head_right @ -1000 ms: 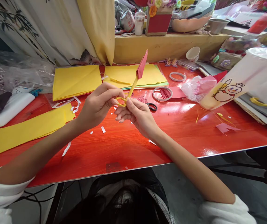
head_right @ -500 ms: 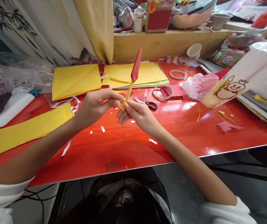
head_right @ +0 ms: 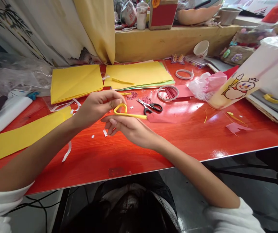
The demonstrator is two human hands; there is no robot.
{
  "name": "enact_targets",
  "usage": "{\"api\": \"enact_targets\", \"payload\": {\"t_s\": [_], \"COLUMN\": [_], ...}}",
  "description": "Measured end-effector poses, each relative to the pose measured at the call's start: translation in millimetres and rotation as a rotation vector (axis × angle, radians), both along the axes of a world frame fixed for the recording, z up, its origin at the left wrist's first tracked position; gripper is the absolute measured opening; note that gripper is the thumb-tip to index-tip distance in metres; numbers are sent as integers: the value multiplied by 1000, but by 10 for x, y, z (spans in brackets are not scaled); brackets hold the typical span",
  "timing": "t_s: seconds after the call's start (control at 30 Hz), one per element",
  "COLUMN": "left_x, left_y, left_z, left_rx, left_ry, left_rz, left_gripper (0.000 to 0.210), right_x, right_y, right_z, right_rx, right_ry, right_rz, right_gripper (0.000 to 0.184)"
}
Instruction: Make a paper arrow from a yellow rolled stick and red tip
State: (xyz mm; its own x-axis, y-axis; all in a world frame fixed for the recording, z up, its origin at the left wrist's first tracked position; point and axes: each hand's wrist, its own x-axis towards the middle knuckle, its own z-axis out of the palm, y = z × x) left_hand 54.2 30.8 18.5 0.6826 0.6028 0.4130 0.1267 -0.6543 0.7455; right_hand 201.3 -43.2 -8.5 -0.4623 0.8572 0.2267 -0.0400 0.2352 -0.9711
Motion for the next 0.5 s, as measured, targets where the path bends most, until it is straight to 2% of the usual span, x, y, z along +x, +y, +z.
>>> {"api": "enact_targets", "payload": {"t_s": [0.17, 0.3, 0.4, 0.5], "left_x": [25, 49, 45, 28], "left_y": [20, -28, -62, -62], "left_z": [-26, -21, -15, -9], "left_rx": [21, 52, 90, 140], "left_ry": [-135, -181, -157, -113], "left_rz": [80, 136, 158, 157], "left_gripper": [11, 13, 17, 19], "right_x": [96, 144, 138, 137], "right_y": [64, 112, 121, 125], "right_z": [20, -28, -44, -54], "right_rx": [-104, -68, -33, -22], "right_ry": [139, 286, 314, 291], "right_rz": [-229, -395, -465, -463], "right_gripper": [29, 21, 19, 22]}}
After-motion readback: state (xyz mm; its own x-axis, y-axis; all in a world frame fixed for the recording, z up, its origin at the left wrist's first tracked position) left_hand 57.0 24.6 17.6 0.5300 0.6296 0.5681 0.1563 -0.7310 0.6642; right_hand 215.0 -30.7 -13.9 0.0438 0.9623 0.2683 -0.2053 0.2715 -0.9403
